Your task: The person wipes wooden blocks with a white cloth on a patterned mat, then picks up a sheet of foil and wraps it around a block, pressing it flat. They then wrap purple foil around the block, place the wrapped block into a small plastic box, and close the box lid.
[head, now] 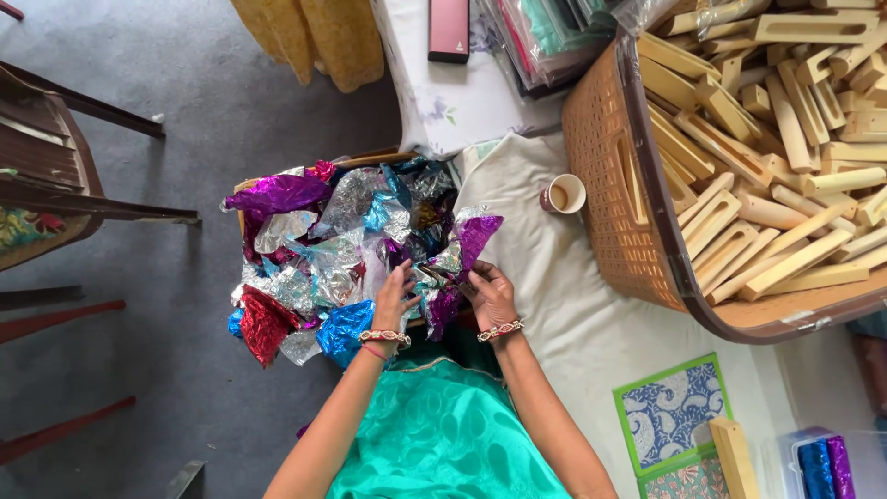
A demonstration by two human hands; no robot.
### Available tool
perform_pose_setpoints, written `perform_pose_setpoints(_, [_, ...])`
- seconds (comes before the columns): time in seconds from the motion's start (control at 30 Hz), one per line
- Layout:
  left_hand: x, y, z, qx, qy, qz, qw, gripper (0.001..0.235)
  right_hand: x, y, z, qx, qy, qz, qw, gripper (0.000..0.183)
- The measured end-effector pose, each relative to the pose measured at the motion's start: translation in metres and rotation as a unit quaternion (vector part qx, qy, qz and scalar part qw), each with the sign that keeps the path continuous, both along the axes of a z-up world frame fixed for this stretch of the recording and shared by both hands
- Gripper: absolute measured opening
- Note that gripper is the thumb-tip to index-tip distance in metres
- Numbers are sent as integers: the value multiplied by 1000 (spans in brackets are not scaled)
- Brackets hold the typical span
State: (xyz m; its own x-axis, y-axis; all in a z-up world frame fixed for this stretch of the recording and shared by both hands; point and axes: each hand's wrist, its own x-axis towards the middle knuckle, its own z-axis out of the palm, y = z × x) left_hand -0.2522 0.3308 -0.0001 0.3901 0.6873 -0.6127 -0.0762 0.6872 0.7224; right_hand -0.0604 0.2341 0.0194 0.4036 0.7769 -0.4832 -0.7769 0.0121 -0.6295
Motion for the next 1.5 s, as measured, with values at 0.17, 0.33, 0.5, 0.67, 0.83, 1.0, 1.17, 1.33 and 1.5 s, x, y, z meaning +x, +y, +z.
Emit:
perform_pose_setpoints(0.17, [6,2,37,97,36,-65,992,59,-9,-9,12,-13,-82,25,996,25])
perform_pose_setpoints(0.33, [8,-6,42,156,67,-157,973,45,-23,-15,24,-27,-142,41,989,25])
perform_pose_setpoints(0.5, [7,-22,29,206,67,-172,961,31,-24,-33,-14,-118,-287,22,950,24])
perform_pose_setpoints(0.67, [-6,-9,58,41,25,-117,992,34,-8,-42,23,-166,-152,-63,972,21])
perform_pose_setpoints(0.83, [-16,-7,53,30,12,-108,994,32,-6,-56,31,-164,-57,-94,980,21])
perform_pose_setpoints(1.0, [-36,7,51,108,5,-109,988,28,20,-89,-13,-118,-7,-236,965,22])
perform_pose_setpoints(1.17, [-93,51,35,217,113,-61,968,25,73,-127,1,-90,-23,-284,954,30])
perform_pose_setpoints(1.33, [-92,69,9,219,122,-48,967,35,67,-141,19,-128,-30,-256,958,30])
perform_pose_setpoints(1.5, [-43,86,-96,446,221,-187,847,72,37,-132,56,-125,-40,-227,965,29])
